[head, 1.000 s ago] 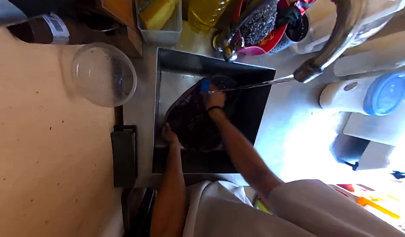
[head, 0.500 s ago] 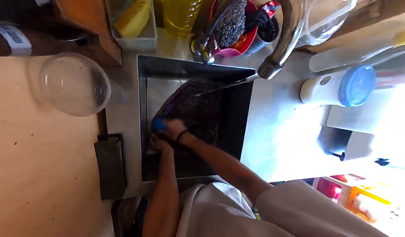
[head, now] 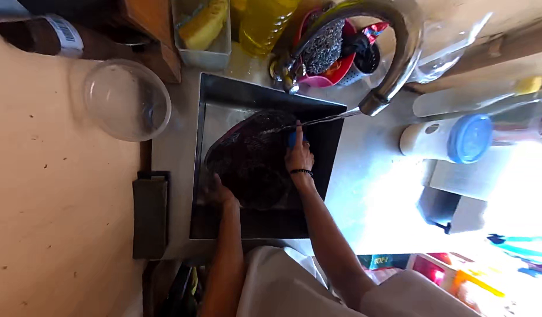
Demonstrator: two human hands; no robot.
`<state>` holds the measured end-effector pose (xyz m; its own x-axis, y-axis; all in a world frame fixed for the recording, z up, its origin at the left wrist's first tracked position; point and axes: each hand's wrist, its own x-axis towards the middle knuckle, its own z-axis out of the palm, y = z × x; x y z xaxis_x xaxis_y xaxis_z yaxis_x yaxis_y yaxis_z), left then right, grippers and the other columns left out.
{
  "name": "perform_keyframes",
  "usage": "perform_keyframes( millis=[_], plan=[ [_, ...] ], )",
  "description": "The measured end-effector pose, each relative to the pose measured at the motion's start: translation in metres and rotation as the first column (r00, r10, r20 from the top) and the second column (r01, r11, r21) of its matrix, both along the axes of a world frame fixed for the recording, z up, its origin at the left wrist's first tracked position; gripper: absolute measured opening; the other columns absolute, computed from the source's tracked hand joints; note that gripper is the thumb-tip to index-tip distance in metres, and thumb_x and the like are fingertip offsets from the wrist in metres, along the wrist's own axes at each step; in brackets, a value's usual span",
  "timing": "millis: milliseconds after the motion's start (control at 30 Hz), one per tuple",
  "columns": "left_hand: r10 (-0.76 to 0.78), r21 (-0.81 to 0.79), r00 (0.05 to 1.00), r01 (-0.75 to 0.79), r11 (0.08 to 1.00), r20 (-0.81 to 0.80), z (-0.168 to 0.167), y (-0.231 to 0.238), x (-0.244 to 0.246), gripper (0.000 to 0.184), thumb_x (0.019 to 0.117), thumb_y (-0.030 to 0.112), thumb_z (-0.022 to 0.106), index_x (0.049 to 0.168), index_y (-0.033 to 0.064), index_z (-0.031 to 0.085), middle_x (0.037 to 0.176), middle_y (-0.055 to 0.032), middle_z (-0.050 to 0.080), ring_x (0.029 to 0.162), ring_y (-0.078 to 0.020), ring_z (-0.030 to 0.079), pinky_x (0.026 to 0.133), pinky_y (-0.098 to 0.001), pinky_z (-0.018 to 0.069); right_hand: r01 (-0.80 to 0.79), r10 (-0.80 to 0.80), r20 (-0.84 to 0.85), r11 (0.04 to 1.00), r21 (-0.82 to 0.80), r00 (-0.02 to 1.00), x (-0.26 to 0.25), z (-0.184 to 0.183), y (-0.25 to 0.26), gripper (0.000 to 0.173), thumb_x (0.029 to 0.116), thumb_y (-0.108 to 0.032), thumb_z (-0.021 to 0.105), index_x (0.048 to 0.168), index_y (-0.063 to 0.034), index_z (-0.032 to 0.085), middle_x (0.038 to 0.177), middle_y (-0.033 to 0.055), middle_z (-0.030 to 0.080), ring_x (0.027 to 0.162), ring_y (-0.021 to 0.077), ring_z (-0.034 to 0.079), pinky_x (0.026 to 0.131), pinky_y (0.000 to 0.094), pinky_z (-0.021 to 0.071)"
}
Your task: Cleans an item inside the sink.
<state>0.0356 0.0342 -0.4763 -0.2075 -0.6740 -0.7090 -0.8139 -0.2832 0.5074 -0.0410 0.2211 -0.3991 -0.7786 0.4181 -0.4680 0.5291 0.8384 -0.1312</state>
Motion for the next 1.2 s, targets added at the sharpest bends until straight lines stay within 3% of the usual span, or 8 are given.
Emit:
perform_keyframes(
  millis=[100,300,533,667,733,867,1033,1200],
  plan=[
    [-0.112,0.150,0.970,0.081,0.985,0.216,-0.007,0.026,0.016,0.068,0.0874,0.028,0.083,0.142,0.0015,0.052,0.140,-0.0277,0.055,0.131,-0.0415,0.052,0.105,-0.0588,0.0458,-0.080,0.052,0.267,0.992,0.093,0.962,-0.042,-0.006,-0.002,0.078,0.0949,-0.003,0.061,0.163,-0.0216,0.029,0.160,0.0388,0.023,0.123,0.0613,0.052,0.094,0.0684,0.0496],
    [-0.270,0.235,0.942,0.222,0.946,0.198,0.000,0.027,0.015,0.039,0.1060,0.024,0.056,0.135,-0.0025,0.058,0.139,-0.0283,0.056,0.130,-0.0403,0.053,0.106,-0.0564,0.0443,-0.518,0.402,0.467,0.842,0.150,0.788,-0.063,-0.044,0.007,0.041,0.1019,0.003,0.048,0.139,0.0212,0.044,0.141,0.0420,0.046,0.124,0.0551,0.056,0.093,0.0601,0.0537],
    [-0.034,0.287,0.987,-0.012,0.958,0.156,0.026,0.001,0.015,0.030,0.1054,0.016,0.054,0.126,-0.0050,0.059,0.128,-0.0276,0.057,0.115,-0.0375,0.056,0.094,-0.0554,0.0480,-0.545,0.470,0.331,0.818,0.185,0.818,-0.076,0.011,0.008,0.025,0.0971,0.004,0.055,0.119,0.0121,0.065,0.146,0.0366,0.046,0.111,0.0572,0.061,0.080,0.0704,0.0523],
    [0.168,0.354,0.966,-0.230,0.906,0.198,0.012,0.003,0.016,0.043,0.1023,0.021,0.062,0.138,-0.0021,0.052,0.138,-0.0259,0.054,0.124,-0.0373,0.054,0.099,-0.0569,0.0478,-0.451,0.453,0.121,0.891,-0.046,0.883,-0.022,0.036,-0.043,0.059,0.1001,-0.011,0.059,0.156,-0.0210,0.042,0.128,0.0361,0.058,0.091,0.0575,0.065,0.069,0.0717,0.0528],
    [0.201,0.350,0.958,-0.264,0.899,0.206,0.009,0.005,0.025,0.046,0.1010,0.022,0.066,0.137,-0.0028,0.053,0.137,-0.0256,0.055,0.123,-0.0370,0.054,0.099,-0.0570,0.0479,-0.620,0.677,0.044,0.697,-0.359,0.735,0.021,0.006,-0.086,0.057,0.0966,-0.023,0.071,0.147,-0.0126,0.046,0.102,0.0276,0.069,0.085,0.0476,0.070,0.070,0.0654,0.0571],
    [0.301,0.360,0.931,-0.358,0.862,0.206,0.005,0.000,0.025,0.048,0.1027,0.021,0.064,0.141,-0.0039,0.049,0.138,-0.0246,0.054,0.123,-0.0345,0.055,0.101,-0.0532,0.0481,-0.805,0.954,-0.028,0.236,-0.545,0.298,-0.008,-0.084,-0.143,0.035,0.0968,-0.032,0.070,0.128,-0.0162,0.069,0.113,0.0199,0.073,0.106,0.0442,0.069,0.091,0.0686,0.0519],
    [0.445,0.363,0.875,-0.484,0.796,0.191,-0.003,-0.002,0.027,0.048,0.1033,0.021,0.062,0.142,-0.0030,0.047,0.144,-0.0242,0.051,0.129,-0.0357,0.052,0.103,-0.0561,0.0466,-0.604,0.636,-0.018,0.723,-0.335,0.771,-0.069,-0.073,-0.116,0.047,0.0964,-0.044,0.069,0.130,-0.0120,0.067,0.116,0.0246,0.071,0.110,0.0481,0.067,0.094,0.0697,0.0502],
    [0.547,0.388,0.827,-0.550,0.740,0.130,0.002,0.001,0.031,0.038,0.1053,0.021,0.056,0.136,0.0000,0.052,0.131,-0.0217,0.058,0.115,-0.0322,0.058,0.093,-0.0530,0.0513,-0.665,0.806,0.006,0.492,-0.562,0.592,0.022,-0.082,-0.133,0.040,0.0971,-0.038,0.069,0.128,-0.0131,0.067,0.106,0.0209,0.074,0.101,0.0428,0.071,0.089,0.0652,0.0537]
  ],
)
